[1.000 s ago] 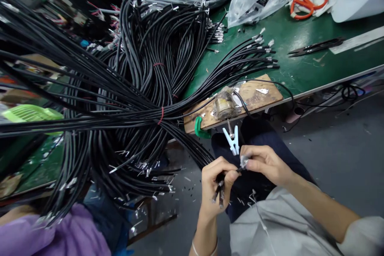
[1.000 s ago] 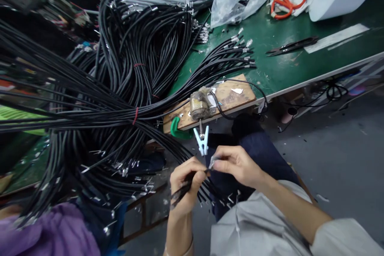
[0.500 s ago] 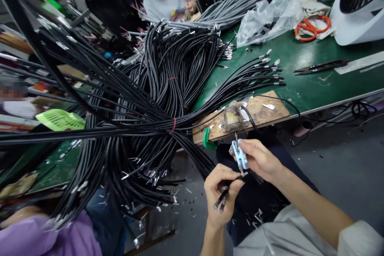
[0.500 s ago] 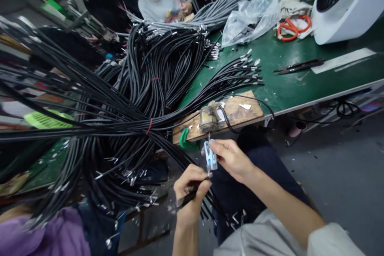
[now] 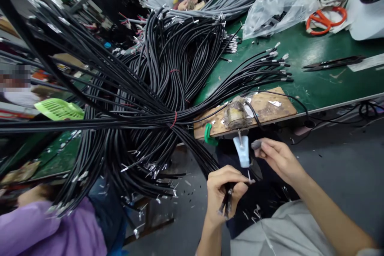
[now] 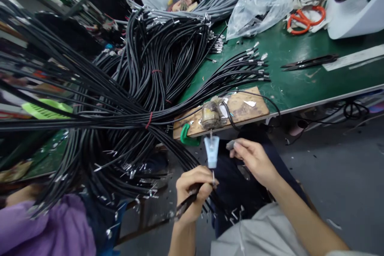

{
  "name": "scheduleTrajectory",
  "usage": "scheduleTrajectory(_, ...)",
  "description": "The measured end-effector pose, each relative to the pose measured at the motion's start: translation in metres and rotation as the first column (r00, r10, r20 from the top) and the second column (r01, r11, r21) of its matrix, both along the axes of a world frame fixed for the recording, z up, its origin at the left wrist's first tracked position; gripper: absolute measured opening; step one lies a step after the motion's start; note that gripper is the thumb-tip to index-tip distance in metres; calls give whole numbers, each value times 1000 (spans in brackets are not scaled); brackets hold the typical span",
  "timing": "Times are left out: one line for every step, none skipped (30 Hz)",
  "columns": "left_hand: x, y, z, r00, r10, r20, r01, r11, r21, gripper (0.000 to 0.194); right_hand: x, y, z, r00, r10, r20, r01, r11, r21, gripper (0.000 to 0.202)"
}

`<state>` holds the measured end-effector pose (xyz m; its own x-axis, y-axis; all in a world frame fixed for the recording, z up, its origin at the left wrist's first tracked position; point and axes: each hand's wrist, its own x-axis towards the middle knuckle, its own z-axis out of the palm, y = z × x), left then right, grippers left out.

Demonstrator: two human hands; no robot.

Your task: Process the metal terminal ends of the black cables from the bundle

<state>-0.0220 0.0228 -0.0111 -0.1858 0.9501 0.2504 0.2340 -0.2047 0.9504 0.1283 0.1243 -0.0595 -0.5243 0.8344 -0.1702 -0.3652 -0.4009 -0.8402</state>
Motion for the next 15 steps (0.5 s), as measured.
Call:
scheduleTrajectory(0,0,0,1000,-21,-4,21,999,-28,9,6,-3,2,996,-40,77,31,993,111,20)
scheduleTrajectory(1,1,0,999,-29,-17,28,997,-69,10,12,-6,6,990,-59,130,26,971,239,15)
scheduleTrajectory(2,2,0,999,-23,-40,18,993,-116,9,15,-11,12,984,-51,169,-16,928,373,12)
scheduleTrajectory(3,3,-1,997,-12,-71,1,988,-157,7,17,-16,19,979,-20,203,-87,859,504,11)
scheduleTrajectory(3,3,-1,994,-10,-105,-10,982,-187,5,17,-21,25,973,9,232,-155,768,621,10)
scheduleTrajectory(4,4,0,991,-13,-135,-15,979,-205,6,16,-26,31,967,13,254,-197,670,716,11)
scheduleTrajectory(4,4,0,987,-22,-159,-12,978,-210,9,13,-31,35,964,-13,266,-208,588,782,11)
scheduleTrajectory(3,4,1,984,-29,-177,-8,979,-205,10,10,-35,37,964,-69,258,-183,535,825,11)
scheduleTrajectory(2,3,2,981,-37,-189,-2,980,-198,11,7,-37,38,963,-140,229,-129,508,852,12)
scheduleTrajectory(1,1,2,980,-42,-194,4,981,-193,10,4,-39,36,959,-208,191,-64,499,864,13)
scheduleTrajectory(-1,-1,3,980,-45,-196,8,982,-187,8,1,-41,34,951,-266,157,1,510,860,13)
scheduleTrajectory(-1,-3,3,979,-48,-199,12,984,-176,8,-2,-42,31,943,-305,131,59,541,839,12)
scheduleTrajectory(-1,-5,3,978,-45,-205,12,987,-158,10,-5,-43,27,940,-326,104,117,591,798,12)
scheduleTrajectory(0,-7,2,977,-31,-209,3,991,-136,12,-8,-45,24,941,-329,73,175,661,730,12)
scheduleTrajectory(1,-9,0,977,-6,-212,-18,993,-115,13,-12,-47,21,950,-310,36,220,748,626,11)
